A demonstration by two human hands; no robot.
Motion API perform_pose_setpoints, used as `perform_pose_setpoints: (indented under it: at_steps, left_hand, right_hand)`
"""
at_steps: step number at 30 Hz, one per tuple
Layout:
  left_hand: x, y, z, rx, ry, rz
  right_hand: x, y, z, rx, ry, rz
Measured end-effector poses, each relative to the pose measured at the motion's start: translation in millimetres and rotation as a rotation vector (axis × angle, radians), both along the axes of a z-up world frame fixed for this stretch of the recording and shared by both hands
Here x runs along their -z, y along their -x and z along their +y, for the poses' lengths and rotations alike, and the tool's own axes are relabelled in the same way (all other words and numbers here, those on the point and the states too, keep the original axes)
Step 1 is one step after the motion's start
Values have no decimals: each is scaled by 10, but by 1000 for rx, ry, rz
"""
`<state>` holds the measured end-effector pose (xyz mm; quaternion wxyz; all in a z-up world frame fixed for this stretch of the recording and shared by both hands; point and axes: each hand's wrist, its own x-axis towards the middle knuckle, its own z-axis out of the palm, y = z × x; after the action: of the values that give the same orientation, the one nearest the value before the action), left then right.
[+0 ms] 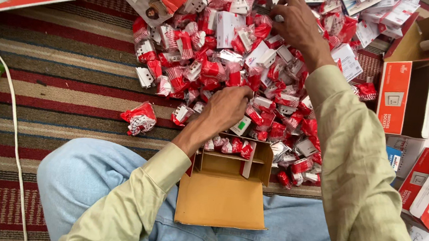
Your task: The person places small electrical switches into a cardboard box by hand, taking them from a large pile of packaged components.
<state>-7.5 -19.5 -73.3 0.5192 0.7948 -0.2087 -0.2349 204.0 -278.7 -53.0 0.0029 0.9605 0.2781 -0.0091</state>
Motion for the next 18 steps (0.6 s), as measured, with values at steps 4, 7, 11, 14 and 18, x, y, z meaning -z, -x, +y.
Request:
perform_pose_setpoints:
  at_steps: [4, 7, 11, 14, 18]
  left_hand:
    - [-178, -80, 26, -138, 197, -65]
    - [-332, -148, 100, -354, 290, -134]
    - [-244, -151, 8, -377, 228, -81]
    - [-313, -106, 68, -313, 180, -82]
    - [-360, -129, 158, -315, 100, -104]
  right_hand:
    - [-522, 351, 315, 207, -505, 172]
    - [-845, 748, 375, 311, -696, 331]
    - [-807, 958, 307, 502, -572, 458]
    - [-516, 726, 409, 542, -606, 446]
    - [115, 229, 454, 414, -648, 359]
